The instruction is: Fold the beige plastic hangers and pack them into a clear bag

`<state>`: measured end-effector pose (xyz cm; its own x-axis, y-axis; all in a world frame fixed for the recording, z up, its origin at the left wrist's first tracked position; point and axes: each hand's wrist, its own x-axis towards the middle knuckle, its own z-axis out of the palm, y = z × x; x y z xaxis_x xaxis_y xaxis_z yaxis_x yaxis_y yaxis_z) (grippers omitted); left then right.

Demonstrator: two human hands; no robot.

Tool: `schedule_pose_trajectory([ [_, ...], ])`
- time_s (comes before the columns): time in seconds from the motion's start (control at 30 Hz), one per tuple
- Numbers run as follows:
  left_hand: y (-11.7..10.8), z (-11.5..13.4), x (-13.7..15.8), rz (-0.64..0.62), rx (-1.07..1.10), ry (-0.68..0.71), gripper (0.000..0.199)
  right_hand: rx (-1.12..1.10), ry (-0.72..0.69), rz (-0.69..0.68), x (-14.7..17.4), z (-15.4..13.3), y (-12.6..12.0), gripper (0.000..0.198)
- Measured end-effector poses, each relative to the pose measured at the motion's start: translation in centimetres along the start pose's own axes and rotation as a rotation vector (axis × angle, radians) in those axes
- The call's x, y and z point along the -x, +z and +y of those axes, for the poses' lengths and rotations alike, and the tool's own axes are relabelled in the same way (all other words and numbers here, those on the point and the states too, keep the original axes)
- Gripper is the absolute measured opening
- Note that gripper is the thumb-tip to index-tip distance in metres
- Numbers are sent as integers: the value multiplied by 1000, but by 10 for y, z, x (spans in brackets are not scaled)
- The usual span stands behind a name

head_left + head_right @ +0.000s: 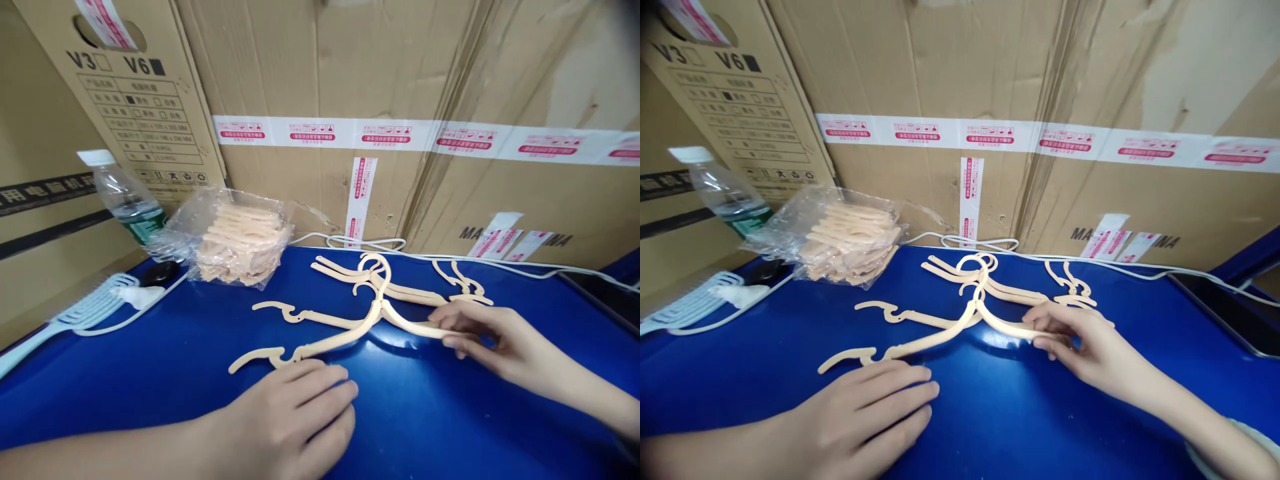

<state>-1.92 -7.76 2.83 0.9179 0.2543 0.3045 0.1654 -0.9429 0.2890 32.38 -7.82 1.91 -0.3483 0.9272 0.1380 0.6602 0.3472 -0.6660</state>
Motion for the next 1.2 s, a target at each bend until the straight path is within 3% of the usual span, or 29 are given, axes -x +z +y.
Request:
schedule_pose_trajectory([
  [0.1,5,-10,0,-45,-155,-13,33,103,-34,-71,-1,1,2,18],
  [0.33,11,-20,-1,-86,-174,-50,32,295,-87,-239,-2,-1,-8,7],
  [0.57,14,-24,5,43,-108,-138,41,394,-54,-151,-2,1,-11,9],
  [0.8,18,-38,9,125,-345,-48,36,341,12,-89,3,-1,-32,22],
  [1.03,28,-63,17,227,-418,-51,48,333,146,-217,7,7,-48,47],
  [1.1,32,-64,18,259,-371,-100,53,367,167,-244,5,9,-46,45],
  [1.2,33,-63,19,233,-342,-141,58,394,180,-253,2,10,-43,24],
])
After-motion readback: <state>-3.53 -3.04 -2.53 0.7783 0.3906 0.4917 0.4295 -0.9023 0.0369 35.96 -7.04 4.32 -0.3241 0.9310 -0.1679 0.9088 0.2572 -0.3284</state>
